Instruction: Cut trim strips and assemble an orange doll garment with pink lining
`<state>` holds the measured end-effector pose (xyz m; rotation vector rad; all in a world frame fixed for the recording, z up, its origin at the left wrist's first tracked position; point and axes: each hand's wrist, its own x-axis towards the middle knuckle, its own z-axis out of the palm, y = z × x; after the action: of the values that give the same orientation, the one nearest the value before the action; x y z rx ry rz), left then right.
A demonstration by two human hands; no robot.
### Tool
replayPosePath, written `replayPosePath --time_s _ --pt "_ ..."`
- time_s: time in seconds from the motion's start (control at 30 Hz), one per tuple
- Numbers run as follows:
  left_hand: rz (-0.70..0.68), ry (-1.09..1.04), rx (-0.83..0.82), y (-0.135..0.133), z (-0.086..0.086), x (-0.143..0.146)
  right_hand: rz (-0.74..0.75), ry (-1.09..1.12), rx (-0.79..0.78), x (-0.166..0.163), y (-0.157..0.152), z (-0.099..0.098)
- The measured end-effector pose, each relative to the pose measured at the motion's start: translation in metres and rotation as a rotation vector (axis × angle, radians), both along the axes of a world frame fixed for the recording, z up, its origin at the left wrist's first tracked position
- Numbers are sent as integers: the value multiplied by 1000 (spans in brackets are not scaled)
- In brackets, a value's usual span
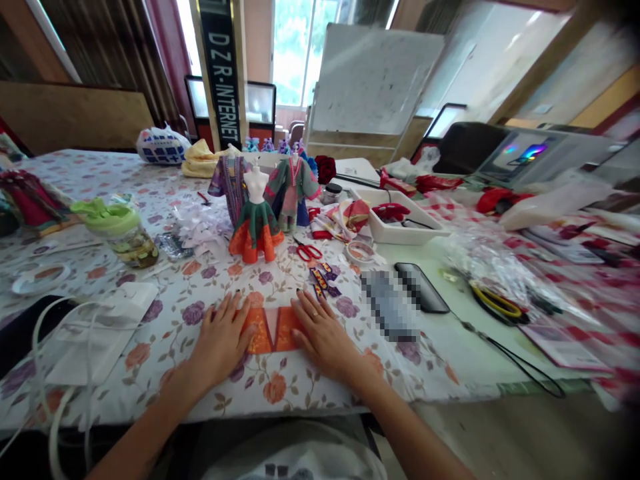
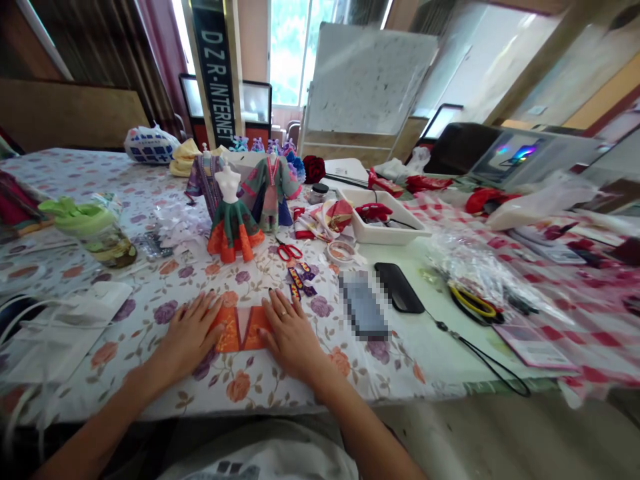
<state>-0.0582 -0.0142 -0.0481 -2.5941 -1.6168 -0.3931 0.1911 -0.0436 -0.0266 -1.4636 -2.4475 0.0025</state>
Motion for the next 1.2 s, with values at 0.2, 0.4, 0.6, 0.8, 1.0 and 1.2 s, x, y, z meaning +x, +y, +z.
replayPosePath --time_s 0.2,0.4,0.6,0.8,1.0,1.2 --pt "-370 -38 -105 13 22 32 -234 66 88 38 26 16" --pt "-499 8 -317 10 18 69 -354 -5 -30 55 74 10" --pt "-469 23 -348 11 19 79 -273 -6 -67 47 107 -2" --pt "-448 -6 -241 16 7 87 -331 10 -13 40 110 11" --pt "-439 -131 -107 20 2 75 -567 51 -16 118 120 35" --pt "-433 -270 -47 27 9 73 -551 197 -194 173 150 22"
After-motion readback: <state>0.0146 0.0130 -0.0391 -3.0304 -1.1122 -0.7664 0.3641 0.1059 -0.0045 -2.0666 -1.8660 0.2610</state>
